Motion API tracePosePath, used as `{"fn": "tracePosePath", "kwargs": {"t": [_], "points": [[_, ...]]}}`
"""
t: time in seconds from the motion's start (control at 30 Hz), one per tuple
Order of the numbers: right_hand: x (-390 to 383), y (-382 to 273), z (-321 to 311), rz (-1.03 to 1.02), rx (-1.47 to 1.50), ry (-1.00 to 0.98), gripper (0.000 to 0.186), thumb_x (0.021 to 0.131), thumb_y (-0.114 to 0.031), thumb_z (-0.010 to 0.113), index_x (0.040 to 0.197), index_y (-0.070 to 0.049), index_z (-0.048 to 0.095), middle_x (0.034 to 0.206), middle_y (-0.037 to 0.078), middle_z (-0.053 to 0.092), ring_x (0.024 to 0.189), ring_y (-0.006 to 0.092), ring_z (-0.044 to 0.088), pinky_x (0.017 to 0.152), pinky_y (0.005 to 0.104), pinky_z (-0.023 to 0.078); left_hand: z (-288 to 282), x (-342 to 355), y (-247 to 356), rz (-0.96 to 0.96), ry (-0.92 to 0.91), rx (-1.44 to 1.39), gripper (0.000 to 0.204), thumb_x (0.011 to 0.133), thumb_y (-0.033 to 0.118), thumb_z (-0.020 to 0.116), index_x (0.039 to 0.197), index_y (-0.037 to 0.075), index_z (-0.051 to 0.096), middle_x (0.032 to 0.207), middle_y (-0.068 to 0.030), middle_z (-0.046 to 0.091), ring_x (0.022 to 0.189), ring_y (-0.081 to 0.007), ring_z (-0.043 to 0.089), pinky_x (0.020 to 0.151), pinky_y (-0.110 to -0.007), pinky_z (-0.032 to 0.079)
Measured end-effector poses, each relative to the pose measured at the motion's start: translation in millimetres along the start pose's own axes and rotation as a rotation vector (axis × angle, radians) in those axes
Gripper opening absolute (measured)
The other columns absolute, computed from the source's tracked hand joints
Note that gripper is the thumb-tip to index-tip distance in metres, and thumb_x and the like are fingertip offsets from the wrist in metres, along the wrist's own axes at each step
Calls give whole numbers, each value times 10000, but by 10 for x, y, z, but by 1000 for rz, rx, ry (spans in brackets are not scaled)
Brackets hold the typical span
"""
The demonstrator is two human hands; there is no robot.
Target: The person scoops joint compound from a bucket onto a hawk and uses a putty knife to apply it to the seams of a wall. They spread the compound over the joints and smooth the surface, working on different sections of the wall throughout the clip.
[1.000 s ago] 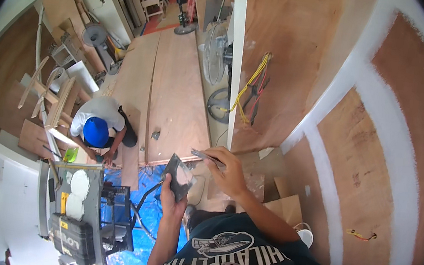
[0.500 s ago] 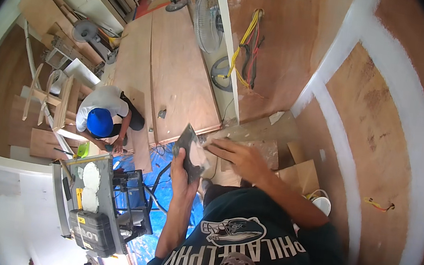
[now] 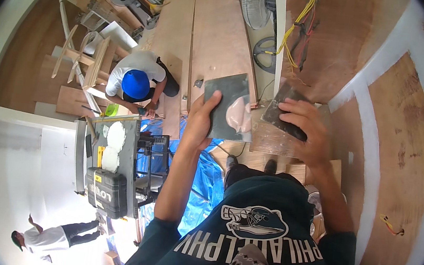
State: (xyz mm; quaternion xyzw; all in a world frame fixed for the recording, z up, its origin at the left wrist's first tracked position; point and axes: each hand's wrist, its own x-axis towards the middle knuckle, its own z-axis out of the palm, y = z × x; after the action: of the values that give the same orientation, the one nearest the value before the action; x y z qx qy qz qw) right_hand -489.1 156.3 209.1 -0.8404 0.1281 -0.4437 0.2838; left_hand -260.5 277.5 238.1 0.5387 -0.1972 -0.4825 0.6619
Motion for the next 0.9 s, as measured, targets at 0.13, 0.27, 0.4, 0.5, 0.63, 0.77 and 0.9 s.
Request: {"fn": "tracePosePath", "kwargs": {"t": [0.13, 0.27, 0.4, 0.5, 0.63, 0.77, 0.9], "points": [[340, -189, -176, -297, -200, -215, 264, 753, -107, 645, 1011, -119, 697, 1123, 5, 665, 1123, 232, 585, 979, 423, 415, 131, 40, 152, -16, -133, 151, 346, 994, 248, 532, 1179, -41, 575, 1040, -110, 663, 901, -144, 650, 775, -280, 531], [391, -29, -302, -396, -205, -368, 291, 724, -177, 680, 1013, -148, 708, 1120, -15, 674, 1115, 217, 581, 1004, 440, 392, 157, 66, 202, 17, -187, 258, 344, 997, 254, 530, 1152, -47, 591, 1015, -95, 669, 882, -122, 637, 765, -267, 523], [373, -242, -218, -350, -212, -307, 281, 725, -155, 672, 1004, -155, 706, 1102, -27, 666, 1104, 196, 579, 1002, 429, 385, 183, 115, 217, 76, -157, 297, 342, 999, 257, 527, 1137, -48, 598, 989, -79, 668, 870, -113, 615, 776, -266, 503], [307, -246, 44, -259, -201, -271, 326, 689, -85, 675, 1007, -158, 691, 1066, -38, 656, 1079, 179, 578, 982, 416, 397, 180, 158, 295, 173, -138, 451, 334, 996, 256, 530, 1120, -44, 607, 974, -65, 666, 873, -115, 598, 788, -271, 485], [275, 16, 180, -192, -196, -343, 325, 703, -41, 669, 1014, -135, 684, 1059, -22, 655, 1069, 189, 583, 984, 416, 396, -227, 232, 286, 96, -23, 407, 335, 981, 264, 561, 1114, -39, 614, 982, -61, 667, 887, -116, 595, 793, -274, 481], [58, 400, 506, 312, 244, -92, 279, 781, 3, 660, 1046, -84, 665, 1036, 45, 663, 1007, 194, 610, 929, 378, 444, -309, 395, 658, 54, -59, 305, 381, 963, 309, 592, 1145, -25, 618, 1063, -81, 670, 964, -151, 628, 832, -300, 503], [-313, 916, 1208, 846, 388, 317, 224, 874, -71, 664, 1086, -5, 633, 1045, 101, 666, 964, 165, 612, 857, 320, 481, 201, 901, 491, 78, -362, 314, 566, 967, 370, 581, 1374, -11, 485, 1198, -107, 624, 1079, -147, 578, 971, -304, 438]]}}
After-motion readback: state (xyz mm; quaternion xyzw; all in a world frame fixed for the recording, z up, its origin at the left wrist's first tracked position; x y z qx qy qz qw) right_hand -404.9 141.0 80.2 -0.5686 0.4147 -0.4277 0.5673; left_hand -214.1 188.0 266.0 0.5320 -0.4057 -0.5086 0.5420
